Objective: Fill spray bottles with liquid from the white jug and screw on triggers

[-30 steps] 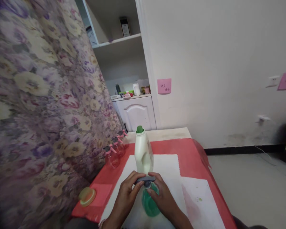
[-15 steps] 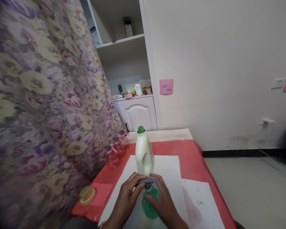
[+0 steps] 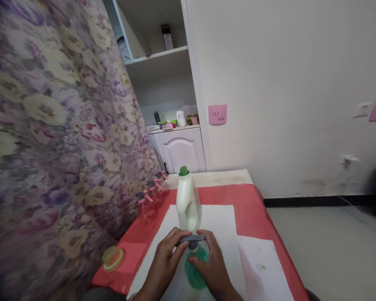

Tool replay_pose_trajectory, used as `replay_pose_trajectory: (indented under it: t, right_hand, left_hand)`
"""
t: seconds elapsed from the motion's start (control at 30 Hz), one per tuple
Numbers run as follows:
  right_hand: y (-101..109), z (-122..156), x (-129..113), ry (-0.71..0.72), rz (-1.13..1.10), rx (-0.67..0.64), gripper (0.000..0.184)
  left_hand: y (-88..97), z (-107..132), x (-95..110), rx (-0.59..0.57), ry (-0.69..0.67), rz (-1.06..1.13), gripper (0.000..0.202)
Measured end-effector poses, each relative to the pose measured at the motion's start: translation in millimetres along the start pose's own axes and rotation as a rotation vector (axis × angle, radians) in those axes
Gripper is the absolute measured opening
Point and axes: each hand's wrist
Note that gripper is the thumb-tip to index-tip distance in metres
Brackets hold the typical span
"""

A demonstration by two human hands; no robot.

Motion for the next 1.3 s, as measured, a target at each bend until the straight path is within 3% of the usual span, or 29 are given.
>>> replay_pose_trajectory:
  t: [0.1,0.27,0.4,0.5,0.73,0.93,1.17,1.3]
  right_hand:
    - [-3,-2,-1,0.002,0.004,0.011,0.042]
    - [5,-2,4,0.117,-0.004,-0.121,0.037]
    - [-1,-1,3,0.062,-0.012,-0.041,0.047]
    - [-6,-1,4,0.023,-0.011,0.014,0.042]
    - [4,-2,2,0.131,-0.014,-0.144,0.033]
    - [-5,-3,-3,0.029,-0.039,-0.027,0.037]
    - [5,-6,-2,0.136,-0.058,-0.152,0.035]
    - [-1,-5,-6,0.054,-0.09,-0.068,0.043]
  left_hand:
    - [1.0,0,1,-0.005,0.001,-0.007,0.022]
    - [0.9,-1,0,-0.006,-0.002,-0.008,0.023]
    - [-0.1,0,1,0.004,-0.003,-0.004,0.024]
    - [0.3,0,2,0.001,-0.009,-0.001,0.024]
    - [0.0,-1,0,0.006,-0.022,-0.002,0.026]
    - [0.3,0,0,0.002,-0.008,0.001,0.026]
    - [1.1,-2,2,0.005,-0.015,-0.019,0.026]
    - [0.5,0,2,0.002,-0.014,-0.017,0.026]
Point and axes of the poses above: each hand's wrist, its own z-axis away from the middle knuckle, its own y-axis out of the back of the hand, x = y × z, and after that the axes turned 12 degrees about z, right-handed
